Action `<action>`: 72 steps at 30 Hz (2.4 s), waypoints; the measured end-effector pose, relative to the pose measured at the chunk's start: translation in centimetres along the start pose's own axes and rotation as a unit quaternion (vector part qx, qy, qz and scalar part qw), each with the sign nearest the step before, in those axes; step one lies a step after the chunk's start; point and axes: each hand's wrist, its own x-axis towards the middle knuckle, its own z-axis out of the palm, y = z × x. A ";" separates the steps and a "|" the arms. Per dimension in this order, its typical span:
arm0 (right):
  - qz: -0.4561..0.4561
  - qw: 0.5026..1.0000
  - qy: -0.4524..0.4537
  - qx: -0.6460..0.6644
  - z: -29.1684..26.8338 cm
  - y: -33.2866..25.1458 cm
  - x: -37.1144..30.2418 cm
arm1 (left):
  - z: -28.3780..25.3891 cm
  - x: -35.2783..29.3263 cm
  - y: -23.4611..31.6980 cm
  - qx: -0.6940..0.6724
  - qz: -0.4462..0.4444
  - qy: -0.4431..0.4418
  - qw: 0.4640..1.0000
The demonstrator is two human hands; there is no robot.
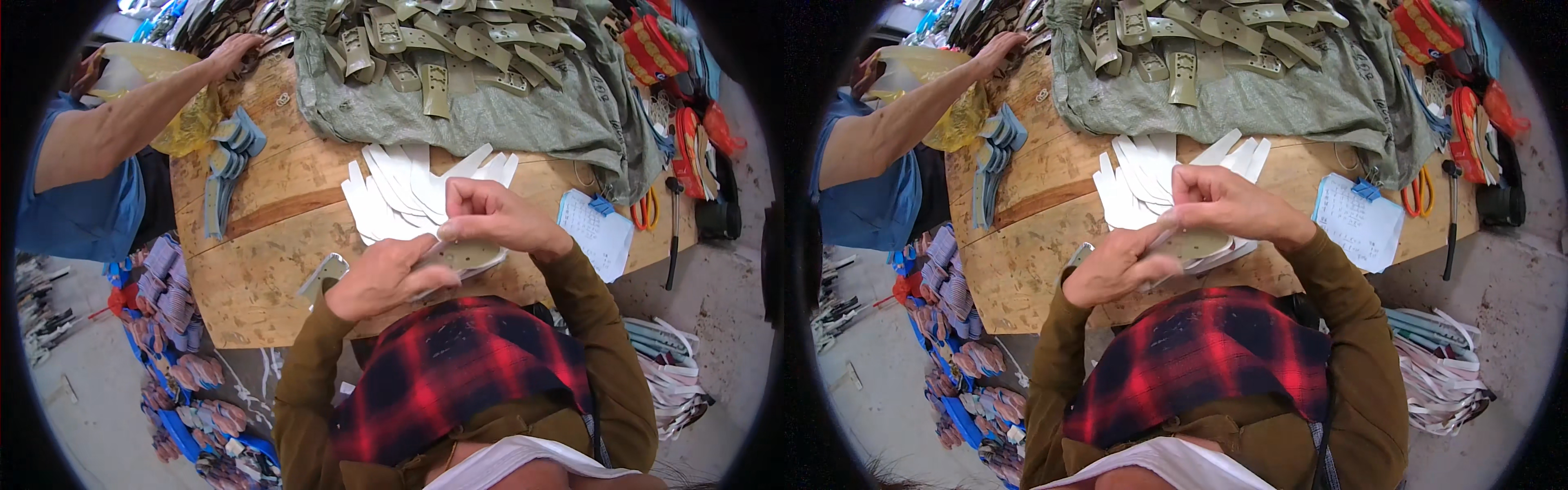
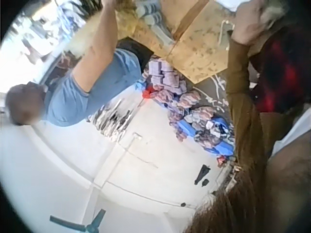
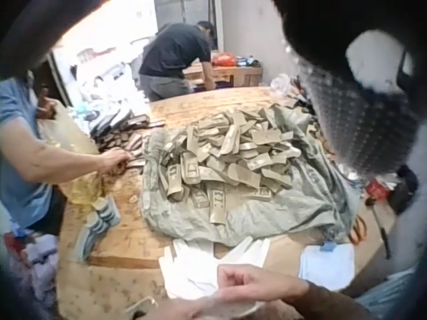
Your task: The person assembles sandals by inserting a beige sole piece into a blue upper part. They repeatedly pick up a sole, align it with the upper, and press it into place, then place the assembled unit on a growing stack on the table.
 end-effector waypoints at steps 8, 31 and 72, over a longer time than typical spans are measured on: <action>-0.030 0.996 0.034 0.080 0.0 -0.6 -0.2 | 2.8 0.6 0.7 -0.256 -0.032 0.074 0.963; -0.173 0.974 0.138 0.050 2.0 2.1 0.8 | 4.8 2.6 -3.8 -0.722 0.073 -0.109 0.679; -0.218 0.783 0.253 -0.525 -0.2 4.7 -0.4 | 0.3 -12.7 -12.7 0.341 -0.114 0.331 0.872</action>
